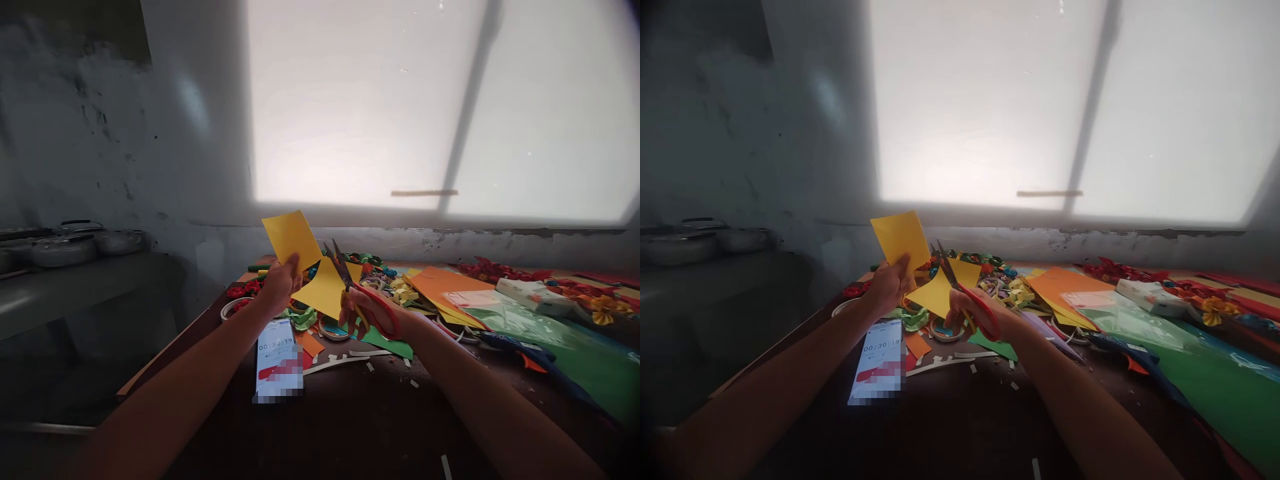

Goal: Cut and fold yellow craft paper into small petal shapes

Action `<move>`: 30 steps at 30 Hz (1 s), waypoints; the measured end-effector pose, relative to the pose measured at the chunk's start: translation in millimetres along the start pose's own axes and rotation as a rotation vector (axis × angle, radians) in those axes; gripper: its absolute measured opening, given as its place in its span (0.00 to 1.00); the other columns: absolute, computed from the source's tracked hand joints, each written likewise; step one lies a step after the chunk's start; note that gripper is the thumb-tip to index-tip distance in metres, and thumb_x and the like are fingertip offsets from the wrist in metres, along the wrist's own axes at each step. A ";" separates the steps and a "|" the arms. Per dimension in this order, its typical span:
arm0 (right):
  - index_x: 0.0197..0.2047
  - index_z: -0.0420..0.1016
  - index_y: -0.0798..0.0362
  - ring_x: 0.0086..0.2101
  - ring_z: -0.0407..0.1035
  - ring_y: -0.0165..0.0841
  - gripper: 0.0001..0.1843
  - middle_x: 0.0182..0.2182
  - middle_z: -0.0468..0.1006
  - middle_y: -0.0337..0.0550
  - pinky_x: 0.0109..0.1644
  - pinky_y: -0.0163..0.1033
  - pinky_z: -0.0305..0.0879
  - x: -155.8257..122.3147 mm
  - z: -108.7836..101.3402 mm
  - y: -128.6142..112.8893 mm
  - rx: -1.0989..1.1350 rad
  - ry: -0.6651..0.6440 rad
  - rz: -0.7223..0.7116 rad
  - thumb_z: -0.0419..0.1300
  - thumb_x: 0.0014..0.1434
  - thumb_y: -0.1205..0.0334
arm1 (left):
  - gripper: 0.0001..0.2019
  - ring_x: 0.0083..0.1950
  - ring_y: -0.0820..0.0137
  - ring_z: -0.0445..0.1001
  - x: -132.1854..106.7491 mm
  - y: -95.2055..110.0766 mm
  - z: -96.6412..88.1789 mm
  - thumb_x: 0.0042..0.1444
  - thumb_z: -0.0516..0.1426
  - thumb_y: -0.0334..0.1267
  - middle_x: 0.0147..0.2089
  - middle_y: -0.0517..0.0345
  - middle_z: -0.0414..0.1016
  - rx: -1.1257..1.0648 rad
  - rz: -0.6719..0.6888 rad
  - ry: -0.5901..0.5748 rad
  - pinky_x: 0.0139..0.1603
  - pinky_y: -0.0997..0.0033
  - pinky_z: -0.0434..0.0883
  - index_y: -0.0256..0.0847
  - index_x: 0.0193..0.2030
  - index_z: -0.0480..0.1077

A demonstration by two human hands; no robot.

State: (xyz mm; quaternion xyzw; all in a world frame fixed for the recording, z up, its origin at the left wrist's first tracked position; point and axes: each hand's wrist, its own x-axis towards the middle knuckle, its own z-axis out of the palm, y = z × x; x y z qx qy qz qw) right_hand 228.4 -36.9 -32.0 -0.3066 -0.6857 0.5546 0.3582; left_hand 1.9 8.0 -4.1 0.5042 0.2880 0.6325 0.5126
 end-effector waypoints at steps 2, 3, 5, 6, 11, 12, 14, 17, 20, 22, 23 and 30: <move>0.29 0.65 0.52 0.26 0.74 0.33 0.32 0.31 0.81 0.46 0.23 0.34 0.72 -1.5 2.3 0.1 -0.042 -0.059 0.033 0.61 0.55 0.28 | 0.15 0.13 0.80 0.51 0.3 2.1 -1.1 0.59 0.64 0.46 0.14 0.74 0.55 -0.038 0.006 0.005 0.16 0.80 0.52 0.43 0.35 0.62; 0.30 0.66 0.52 0.25 0.74 0.33 0.32 0.31 0.81 0.46 0.22 0.34 0.72 -1.8 3.1 0.3 -0.066 -0.068 0.037 0.61 0.55 0.28 | 0.15 0.13 0.80 0.50 0.3 2.6 -1.2 0.59 0.64 0.46 0.14 0.74 0.54 -0.053 0.007 0.002 0.16 0.80 0.51 0.43 0.35 0.63; 0.30 0.67 0.53 0.25 0.74 0.32 0.32 0.31 0.81 0.46 0.22 0.33 0.72 -1.6 3.9 0.7 -0.110 -0.063 0.047 0.59 0.56 0.28 | 0.14 0.13 0.80 0.49 0.1 3.1 -1.2 0.60 0.64 0.46 0.14 0.74 0.53 -0.076 0.011 -0.007 0.16 0.79 0.52 0.43 0.36 0.63; 0.30 0.67 0.53 0.24 0.73 0.31 0.32 0.31 0.81 0.46 0.21 0.33 0.71 -1.5 3.9 0.8 -0.128 -0.055 0.049 0.59 0.57 0.28 | 0.14 0.13 0.80 0.49 0.0 3.2 -1.2 0.60 0.64 0.45 0.14 0.74 0.53 -0.086 0.015 -0.011 0.16 0.79 0.52 0.43 0.36 0.63; 0.30 0.68 0.54 0.22 0.72 0.29 0.33 0.31 0.81 0.45 0.22 0.31 0.70 -1.3 2.8 1.3 -0.147 -0.056 0.054 0.61 0.56 0.29 | 0.13 0.13 0.80 0.49 -0.7 2.7 -1.0 0.59 0.65 0.45 0.14 0.74 0.54 -0.115 0.041 -0.014 0.16 0.79 0.52 0.42 0.38 0.65; 0.31 0.68 0.54 0.22 0.72 0.29 0.32 0.31 0.81 0.45 0.22 0.31 0.70 -1.4 2.5 1.5 -0.139 -0.057 0.057 0.61 0.56 0.29 | 0.14 0.13 0.80 0.50 -1.0 2.3 -0.6 0.58 0.66 0.45 0.14 0.74 0.55 -0.116 0.048 -0.011 0.17 0.79 0.53 0.42 0.38 0.66; 0.31 0.67 0.54 0.23 0.72 0.29 0.32 0.31 0.81 0.45 0.23 0.32 0.71 -1.5 1.9 2.0 -0.105 -0.056 0.059 0.61 0.57 0.29 | 0.15 0.13 0.81 0.51 -1.6 0.8 0.5 0.56 0.67 0.45 0.15 0.73 0.57 -0.114 0.063 0.003 0.17 0.79 0.54 0.42 0.36 0.66; 0.31 0.66 0.53 0.23 0.72 0.30 0.32 0.31 0.80 0.44 0.23 0.32 0.71 -2.2 -0.2 3.6 -0.015 -0.067 0.042 0.59 0.59 0.28 | 0.17 0.13 0.82 0.52 -1.9 -2.3 2.4 0.56 0.68 0.45 0.15 0.72 0.59 -0.100 0.093 0.042 0.17 0.79 0.54 0.41 0.33 0.65; 0.32 0.67 0.52 0.24 0.72 0.30 0.31 0.30 0.79 0.43 0.24 0.32 0.70 -2.7 -3.1 6.2 0.052 -0.095 0.014 0.57 0.61 0.29 | 0.16 0.13 0.82 0.53 -1.1 -2.9 3.5 0.57 0.67 0.45 0.15 0.73 0.59 -0.104 0.135 0.110 0.17 0.80 0.54 0.41 0.33 0.64; 0.33 0.67 0.52 0.24 0.72 0.29 0.31 0.30 0.79 0.42 0.24 0.31 0.70 -2.6 -4.4 7.8 0.067 -0.104 -0.001 0.56 0.62 0.29 | 0.16 0.13 0.82 0.53 -0.5 -1.2 3.8 0.57 0.67 0.44 0.15 0.75 0.58 -0.114 0.150 0.148 0.17 0.81 0.54 0.42 0.34 0.63; 0.33 0.67 0.52 0.24 0.72 0.29 0.31 0.29 0.78 0.42 0.24 0.31 0.70 -2.3 -4.7 8.3 0.070 -0.109 -0.005 0.56 0.62 0.29 | 0.16 0.13 0.82 0.53 -0.4 -0.1 4.0 0.56 0.67 0.44 0.15 0.75 0.57 -0.118 0.152 0.159 0.17 0.80 0.54 0.42 0.34 0.63; 0.32 0.67 0.52 0.23 0.72 0.30 0.30 0.29 0.79 0.42 0.22 0.32 0.71 0.0 -7.1 10.0 0.041 -0.147 0.013 0.58 0.61 0.31 | 0.16 0.13 0.82 0.54 -2.9 1.4 8.3 0.56 0.67 0.41 0.18 0.73 0.63 -0.141 0.129 0.173 0.18 0.78 0.57 0.43 0.34 0.62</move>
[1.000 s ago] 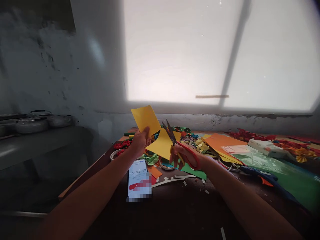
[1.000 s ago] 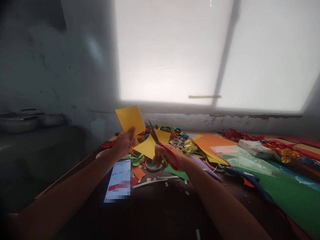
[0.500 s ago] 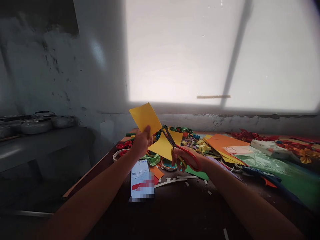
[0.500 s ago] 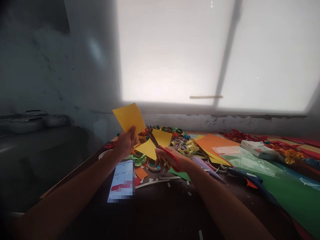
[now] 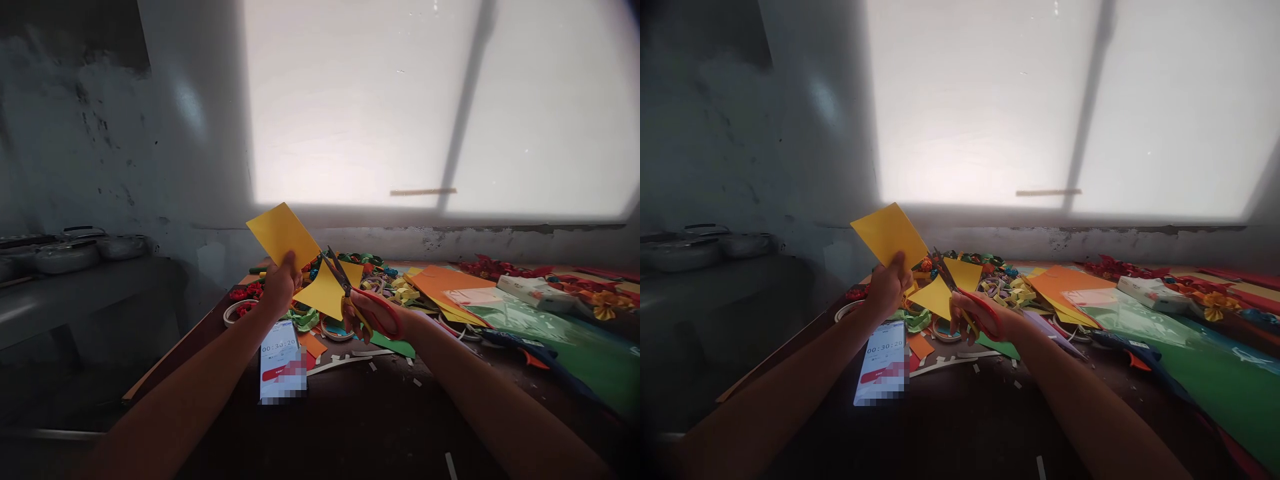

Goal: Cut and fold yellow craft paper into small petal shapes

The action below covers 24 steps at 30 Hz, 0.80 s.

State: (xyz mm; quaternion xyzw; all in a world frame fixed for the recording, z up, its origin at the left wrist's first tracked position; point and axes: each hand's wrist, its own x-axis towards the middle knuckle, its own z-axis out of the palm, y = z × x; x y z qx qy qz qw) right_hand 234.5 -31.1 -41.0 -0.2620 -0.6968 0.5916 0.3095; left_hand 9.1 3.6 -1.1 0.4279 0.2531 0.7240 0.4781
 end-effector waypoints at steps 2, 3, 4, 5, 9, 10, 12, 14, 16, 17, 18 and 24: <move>0.32 0.67 0.52 0.22 0.72 0.30 0.29 0.29 0.80 0.42 0.22 0.33 0.70 0.4 -1.3 1.4 -0.010 -0.012 -0.003 0.58 0.62 0.32 | 0.15 0.13 0.82 0.54 -1.0 -0.3 0.9 0.56 0.67 0.41 0.18 0.73 0.62 -0.003 -0.004 -0.001 0.17 0.78 0.56 0.43 0.34 0.62; 0.32 0.67 0.52 0.22 0.72 0.30 0.28 0.30 0.80 0.42 0.22 0.32 0.70 0.6 -1.6 1.9 -0.013 -0.015 -0.006 0.57 0.62 0.33 | 0.15 0.13 0.82 0.54 -1.2 -0.1 1.1 0.57 0.67 0.41 0.18 0.73 0.62 -0.003 -0.005 -0.003 0.17 0.78 0.56 0.43 0.33 0.62; 0.32 0.67 0.52 0.22 0.72 0.29 0.28 0.30 0.80 0.42 0.22 0.32 0.70 0.8 -1.8 2.1 -0.016 -0.016 -0.006 0.57 0.63 0.33 | 0.15 0.13 0.82 0.54 -1.4 0.2 1.2 0.57 0.67 0.41 0.18 0.73 0.61 -0.004 -0.006 -0.006 0.17 0.78 0.55 0.42 0.33 0.62; 0.32 0.66 0.52 0.22 0.72 0.29 0.28 0.30 0.80 0.42 0.22 0.32 0.70 0.9 -1.7 2.1 -0.019 -0.015 -0.004 0.57 0.63 0.33 | 0.16 0.13 0.82 0.53 -1.3 0.5 1.1 0.57 0.67 0.42 0.17 0.73 0.60 -0.003 -0.007 -0.011 0.17 0.78 0.55 0.42 0.32 0.62; 0.32 0.67 0.53 0.22 0.72 0.29 0.29 0.29 0.80 0.43 0.22 0.32 0.69 1.2 -1.5 0.9 -0.048 -0.015 -0.009 0.57 0.63 0.33 | 0.17 0.14 0.82 0.53 -0.6 0.2 -0.5 0.56 0.67 0.44 0.17 0.72 0.60 0.012 0.001 -0.038 0.18 0.78 0.55 0.42 0.31 0.62; 0.33 0.67 0.53 0.22 0.72 0.30 0.29 0.30 0.80 0.43 0.22 0.33 0.70 1.3 -1.9 0.9 -0.058 -0.021 -0.012 0.56 0.63 0.33 | 0.17 0.14 0.82 0.53 -0.5 -0.5 -1.0 0.56 0.67 0.44 0.17 0.72 0.60 0.020 0.005 -0.047 0.18 0.78 0.55 0.42 0.31 0.62; 0.34 0.67 0.52 0.23 0.72 0.30 0.29 0.30 0.80 0.43 0.23 0.33 0.71 1.6 -3.5 2.2 -0.053 -0.028 -0.016 0.56 0.64 0.32 | 0.17 0.14 0.82 0.54 -0.6 -2.4 -1.8 0.55 0.68 0.45 0.18 0.73 0.59 0.041 0.015 -0.065 0.18 0.78 0.56 0.42 0.32 0.63; 0.34 0.67 0.52 0.23 0.72 0.30 0.30 0.30 0.79 0.43 0.24 0.33 0.70 2.4 -5.8 5.2 0.003 -0.026 -0.018 0.54 0.64 0.31 | 0.18 0.14 0.82 0.53 -1.4 -4.0 -2.2 0.54 0.69 0.47 0.18 0.73 0.58 0.065 0.026 -0.084 0.18 0.79 0.56 0.42 0.32 0.64; 0.34 0.66 0.52 0.23 0.71 0.29 0.31 0.30 0.79 0.43 0.22 0.31 0.68 3.6 -8.0 9.0 0.075 -0.021 -0.019 0.52 0.64 0.29 | 0.20 0.14 0.83 0.52 -3.3 -4.6 -1.9 0.53 0.69 0.49 0.17 0.74 0.57 0.092 0.036 -0.099 0.17 0.80 0.55 0.42 0.32 0.64; 0.33 0.65 0.52 0.24 0.71 0.29 0.31 0.30 0.79 0.43 0.22 0.31 0.67 4.5 -8.9 10.8 0.103 -0.023 -0.016 0.52 0.64 0.29 | 0.20 0.14 0.83 0.52 -4.5 -4.5 -1.5 0.52 0.69 0.49 0.17 0.74 0.57 0.108 0.037 -0.105 0.17 0.80 0.54 0.41 0.31 0.64; 0.33 0.65 0.51 0.23 0.71 0.29 0.31 0.29 0.78 0.43 0.21 0.31 0.66 5.4 -9.6 12.4 0.123 -0.030 -0.010 0.51 0.65 0.29 | 0.20 0.15 0.83 0.51 -5.7 -4.3 -1.0 0.52 0.69 0.49 0.17 0.73 0.57 0.124 0.038 -0.111 0.16 0.80 0.54 0.41 0.31 0.64; 0.33 0.64 0.52 0.19 0.64 0.26 0.30 0.27 0.76 0.41 0.19 0.30 0.57 6.5 -15.9 12.3 0.182 -0.119 -0.065 0.51 0.66 0.31 | 0.22 0.15 0.83 0.50 -7.6 -1.9 2.2 0.49 0.70 0.51 0.16 0.72 0.55 0.181 0.058 -0.141 0.16 0.79 0.51 0.41 0.27 0.64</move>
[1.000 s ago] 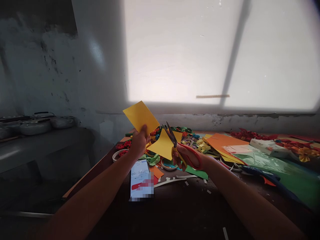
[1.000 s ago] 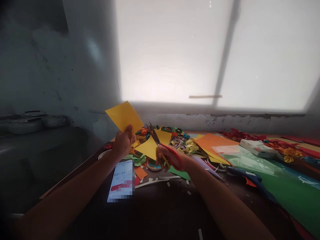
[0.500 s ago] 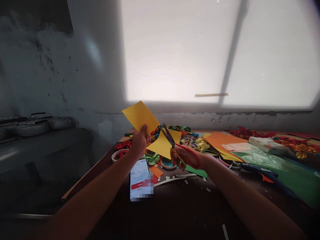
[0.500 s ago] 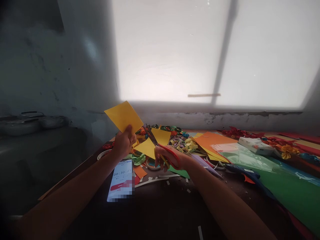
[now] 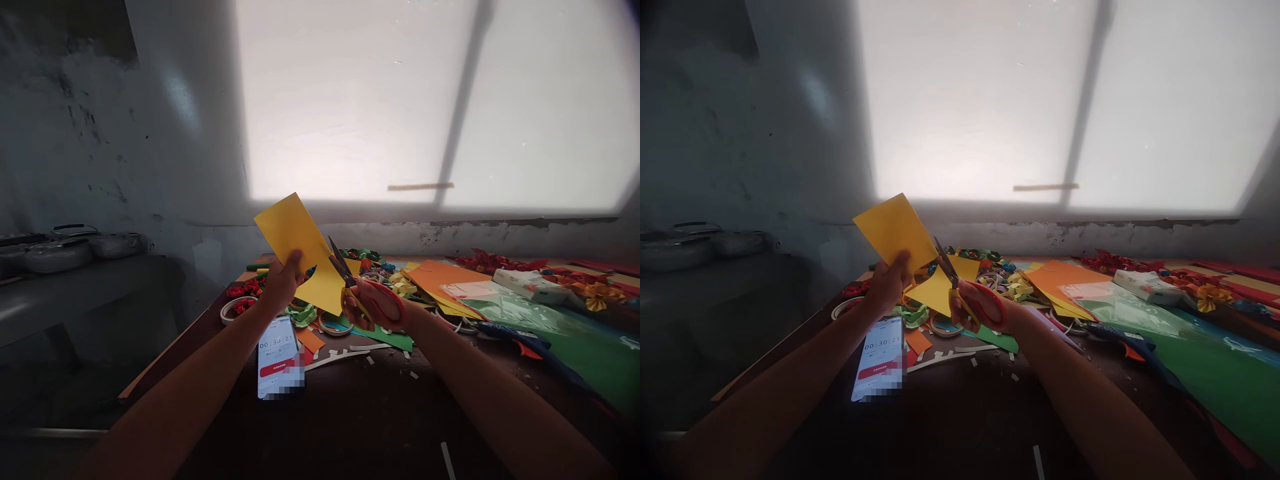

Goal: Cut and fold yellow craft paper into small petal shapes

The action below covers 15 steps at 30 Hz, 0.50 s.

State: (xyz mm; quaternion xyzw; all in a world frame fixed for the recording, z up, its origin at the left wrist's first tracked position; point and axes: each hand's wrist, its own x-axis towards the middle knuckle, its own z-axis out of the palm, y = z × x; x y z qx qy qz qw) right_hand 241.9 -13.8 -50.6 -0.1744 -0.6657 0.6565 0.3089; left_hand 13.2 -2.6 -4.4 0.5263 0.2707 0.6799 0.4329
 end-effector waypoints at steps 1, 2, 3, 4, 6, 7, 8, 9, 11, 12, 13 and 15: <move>0.33 0.64 0.53 0.18 0.62 0.25 0.30 0.26 0.75 0.40 0.19 0.30 0.55 -1.3 -1.7 -2.1 0.000 -0.026 -0.009 0.51 0.66 0.31 | 0.22 0.15 0.83 0.49 1.1 0.7 -0.3 0.49 0.70 0.51 0.16 0.72 0.55 0.005 0.005 -0.007 0.15 0.79 0.51 0.41 0.27 0.63; 0.33 0.64 0.53 0.17 0.59 0.24 0.30 0.25 0.73 0.39 0.19 0.30 0.52 -3.0 -3.3 -4.5 -0.002 -0.057 -0.012 0.51 0.66 0.31 | 0.23 0.15 0.83 0.48 2.3 1.5 -1.0 0.49 0.70 0.52 0.16 0.72 0.54 0.011 0.009 -0.013 0.15 0.80 0.50 0.41 0.26 0.63; 0.33 0.64 0.53 0.17 0.57 0.24 0.31 0.24 0.71 0.37 0.19 0.30 0.51 -4.9 -4.7 -7.1 -0.005 -0.090 -0.005 0.51 0.66 0.31 | 0.23 0.15 0.83 0.48 3.5 2.5 -1.9 0.49 0.70 0.52 0.16 0.73 0.53 0.015 0.012 -0.019 0.15 0.80 0.49 0.41 0.26 0.62; 0.33 0.64 0.53 0.17 0.54 0.23 0.31 0.23 0.69 0.36 0.19 0.31 0.50 -6.7 -5.6 -9.9 -0.009 -0.115 0.006 0.51 0.66 0.31 | 0.23 0.15 0.83 0.47 4.5 3.8 -3.1 0.49 0.70 0.52 0.16 0.73 0.52 0.020 0.015 -0.025 0.15 0.80 0.49 0.41 0.25 0.62; 0.33 0.64 0.52 0.16 0.51 0.23 0.31 0.23 0.67 0.34 0.19 0.31 0.48 -9.6 -5.5 -15.0 -0.015 -0.139 0.034 0.50 0.66 0.30 | 0.23 0.15 0.83 0.47 5.7 6.8 -5.7 0.50 0.69 0.52 0.15 0.72 0.52 0.029 0.018 -0.040 0.16 0.79 0.50 0.41 0.25 0.62; 0.33 0.63 0.52 0.16 0.50 0.23 0.31 0.23 0.66 0.34 0.19 0.32 0.47 -10.4 -4.5 -17.2 -0.017 -0.140 0.047 0.50 0.65 0.30 | 0.23 0.15 0.83 0.48 5.7 8.3 -7.0 0.51 0.69 0.51 0.15 0.72 0.52 0.035 0.017 -0.049 0.16 0.79 0.50 0.41 0.24 0.62; 0.32 0.63 0.52 0.16 0.50 0.23 0.31 0.23 0.66 0.34 0.19 0.32 0.46 -10.8 -3.0 -19.0 -0.016 -0.136 0.060 0.50 0.65 0.29 | 0.22 0.14 0.83 0.48 5.3 9.8 -8.1 0.51 0.69 0.51 0.15 0.71 0.53 0.044 0.011 -0.061 0.15 0.79 0.50 0.41 0.24 0.63; 0.32 0.62 0.52 0.16 0.50 0.22 0.32 0.23 0.66 0.34 0.19 0.32 0.45 -10.9 -1.3 -20.4 -0.014 -0.135 0.074 0.51 0.64 0.29 | 0.22 0.14 0.83 0.48 4.7 10.9 -8.9 0.51 0.69 0.50 0.14 0.71 0.53 0.057 0.003 -0.073 0.15 0.79 0.50 0.41 0.24 0.63; 0.32 0.62 0.52 0.16 0.50 0.23 0.32 0.23 0.66 0.35 0.19 0.32 0.46 -10.6 1.7 -22.3 -0.017 -0.134 0.083 0.51 0.63 0.28 | 0.22 0.14 0.82 0.49 3.2 12.2 -9.9 0.52 0.69 0.48 0.14 0.70 0.54 0.085 -0.016 -0.092 0.15 0.79 0.50 0.40 0.22 0.63; 0.32 0.62 0.52 0.17 0.50 0.23 0.33 0.23 0.66 0.34 0.19 0.32 0.46 -10.5 2.6 -23.0 -0.022 -0.131 0.081 0.51 0.62 0.27 | 0.22 0.13 0.82 0.49 2.7 12.4 -10.1 0.53 0.69 0.47 0.13 0.69 0.54 0.097 -0.023 -0.095 0.14 0.79 0.50 0.40 0.21 0.63; 0.31 0.62 0.52 0.17 0.51 0.24 0.33 0.22 0.65 0.34 0.19 0.32 0.46 -10.5 2.9 -23.6 -0.028 -0.126 0.076 0.51 0.62 0.27 | 0.21 0.13 0.82 0.50 2.5 12.4 -10.2 0.54 0.68 0.46 0.13 0.69 0.54 0.106 -0.024 -0.092 0.14 0.79 0.50 0.40 0.21 0.63; 0.31 0.63 0.52 0.17 0.50 0.24 0.34 0.21 0.64 0.34 0.19 0.32 0.47 -10.7 2.1 -24.6 -0.045 -0.116 0.070 0.49 0.63 0.26 | 0.21 0.13 0.82 0.51 2.6 12.3 -10.0 0.54 0.68 0.46 0.13 0.69 0.54 0.114 -0.018 -0.074 0.14 0.80 0.51 0.40 0.22 0.63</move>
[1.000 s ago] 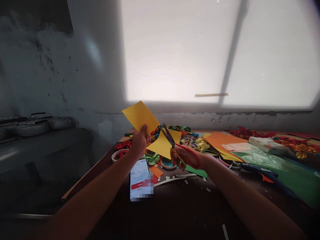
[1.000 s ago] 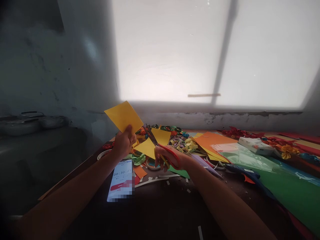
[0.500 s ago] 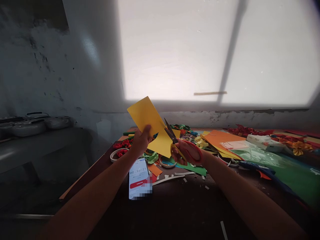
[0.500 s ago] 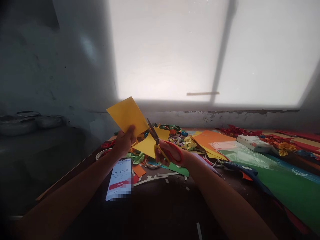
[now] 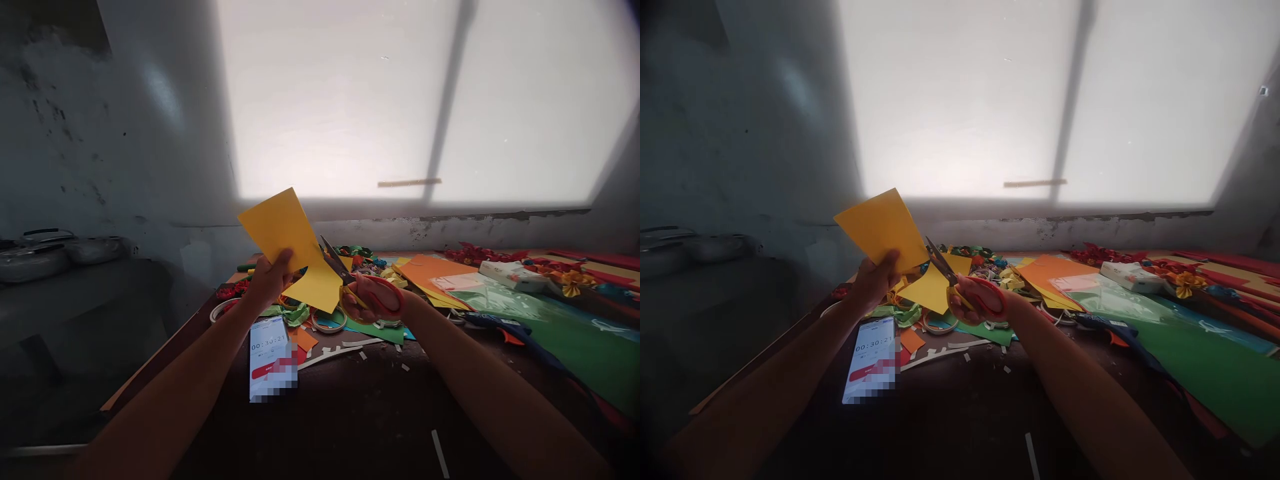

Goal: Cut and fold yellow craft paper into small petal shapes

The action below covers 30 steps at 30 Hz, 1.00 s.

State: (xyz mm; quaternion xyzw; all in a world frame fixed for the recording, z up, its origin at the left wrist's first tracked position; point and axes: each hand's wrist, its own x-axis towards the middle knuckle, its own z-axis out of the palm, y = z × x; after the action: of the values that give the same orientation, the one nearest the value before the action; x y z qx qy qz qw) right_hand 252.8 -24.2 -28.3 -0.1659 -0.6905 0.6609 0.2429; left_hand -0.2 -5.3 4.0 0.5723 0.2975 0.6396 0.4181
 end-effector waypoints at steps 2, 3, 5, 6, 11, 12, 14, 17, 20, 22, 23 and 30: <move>0.31 0.62 0.52 0.17 0.50 0.24 0.35 0.22 0.65 0.35 0.19 0.32 0.47 -0.6 -1.9 -0.5 -0.011 0.005 0.008 0.48 0.63 0.25 | 0.20 0.14 0.82 0.52 0.0 0.6 0.5 0.54 0.68 0.46 0.14 0.69 0.55 0.010 -0.002 0.009 0.14 0.80 0.52 0.40 0.23 0.64; 0.31 0.62 0.52 0.17 0.51 0.24 0.35 0.22 0.66 0.36 0.19 0.32 0.47 -0.8 -2.8 -0.6 -0.014 0.007 0.010 0.47 0.63 0.24 | 0.20 0.14 0.82 0.52 -0.3 1.3 0.9 0.54 0.68 0.46 0.14 0.69 0.56 0.019 -0.010 0.004 0.14 0.80 0.53 0.40 0.23 0.64; 0.31 0.62 0.52 0.17 0.51 0.25 0.36 0.23 0.67 0.37 0.19 0.32 0.47 -1.2 -4.1 -1.1 -0.020 0.010 0.003 0.46 0.63 0.24 | 0.20 0.14 0.81 0.54 -1.4 2.9 1.9 0.52 0.69 0.45 0.14 0.67 0.58 0.038 -0.035 -0.020 0.14 0.80 0.54 0.39 0.23 0.65; 0.32 0.62 0.52 0.18 0.51 0.25 0.36 0.23 0.67 0.37 0.19 0.33 0.47 -1.5 -4.6 -1.5 -0.023 0.010 -0.003 0.45 0.63 0.24 | 0.19 0.15 0.81 0.55 -1.8 3.7 2.5 0.51 0.70 0.45 0.15 0.66 0.60 0.044 -0.047 -0.031 0.14 0.80 0.54 0.38 0.23 0.66; 0.32 0.63 0.52 0.18 0.51 0.25 0.35 0.22 0.64 0.35 0.20 0.32 0.47 -3.5 -6.0 -3.4 -0.038 0.018 -0.025 0.46 0.64 0.25 | 0.18 0.14 0.83 0.51 -1.5 4.9 3.4 0.51 0.69 0.48 0.16 0.69 0.59 0.062 -0.076 -0.057 0.13 0.82 0.52 0.38 0.27 0.68; 0.32 0.63 0.52 0.18 0.51 0.25 0.35 0.21 0.64 0.35 0.20 0.32 0.48 -3.4 -6.1 -3.2 -0.036 0.016 -0.030 0.47 0.64 0.25 | 0.18 0.14 0.83 0.52 -1.5 4.7 3.4 0.51 0.69 0.48 0.15 0.69 0.58 0.067 -0.084 -0.064 0.13 0.82 0.53 0.38 0.27 0.68; 0.32 0.64 0.52 0.18 0.52 0.26 0.35 0.20 0.64 0.35 0.20 0.33 0.49 -2.8 -6.4 -2.7 -0.027 0.011 -0.046 0.46 0.63 0.24 | 0.18 0.15 0.82 0.55 -2.2 4.3 3.9 0.49 0.69 0.48 0.17 0.67 0.61 0.079 -0.104 -0.087 0.14 0.82 0.55 0.37 0.27 0.69; 0.32 0.65 0.52 0.18 0.51 0.25 0.36 0.21 0.64 0.35 0.19 0.32 0.48 -2.5 -7.0 -3.4 -0.021 0.032 -0.055 0.47 0.62 0.24 | 0.18 0.15 0.82 0.57 -3.8 4.1 4.8 0.48 0.70 0.48 0.19 0.65 0.64 0.091 -0.120 -0.124 0.14 0.81 0.56 0.37 0.28 0.70; 0.31 0.64 0.52 0.17 0.50 0.25 0.36 0.21 0.64 0.34 0.18 0.32 0.46 -3.5 -7.7 -6.1 -0.019 0.055 -0.032 0.48 0.62 0.24 | 0.17 0.15 0.83 0.55 -4.2 4.2 4.7 0.49 0.69 0.48 0.20 0.65 0.65 0.097 -0.114 -0.142 0.14 0.81 0.54 0.37 0.30 0.70; 0.31 0.64 0.52 0.17 0.51 0.24 0.36 0.22 0.64 0.34 0.18 0.32 0.46 -3.8 -8.0 -7.7 -0.004 0.053 -0.038 0.48 0.62 0.24 | 0.17 0.14 0.82 0.54 -4.1 4.2 4.6 0.49 0.69 0.48 0.20 0.64 0.64 0.110 -0.125 -0.157 0.13 0.81 0.53 0.37 0.29 0.70; 0.32 0.64 0.52 0.17 0.52 0.24 0.36 0.22 0.64 0.35 0.18 0.31 0.46 -3.7 -8.2 -8.1 0.006 0.049 -0.042 0.47 0.62 0.24 | 0.17 0.14 0.82 0.54 -4.1 4.1 4.7 0.49 0.69 0.48 0.19 0.64 0.64 0.118 -0.133 -0.165 0.13 0.81 0.53 0.37 0.29 0.70; 0.31 0.64 0.53 0.15 0.50 0.22 0.36 0.21 0.65 0.34 0.18 0.31 0.46 -2.8 -12.3 -6.0 0.037 0.068 -0.023 0.49 0.62 0.25 | 0.18 0.13 0.81 0.53 -5.6 4.7 4.6 0.51 0.68 0.48 0.14 0.66 0.58 0.170 -0.157 -0.186 0.13 0.82 0.52 0.37 0.25 0.69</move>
State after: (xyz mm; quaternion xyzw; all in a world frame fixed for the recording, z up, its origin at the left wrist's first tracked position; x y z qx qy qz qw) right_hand 262.5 -15.9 -22.6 -0.1758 -0.6713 0.6648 0.2767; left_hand 3.4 -12.9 6.1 0.6376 0.3545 0.5215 0.4426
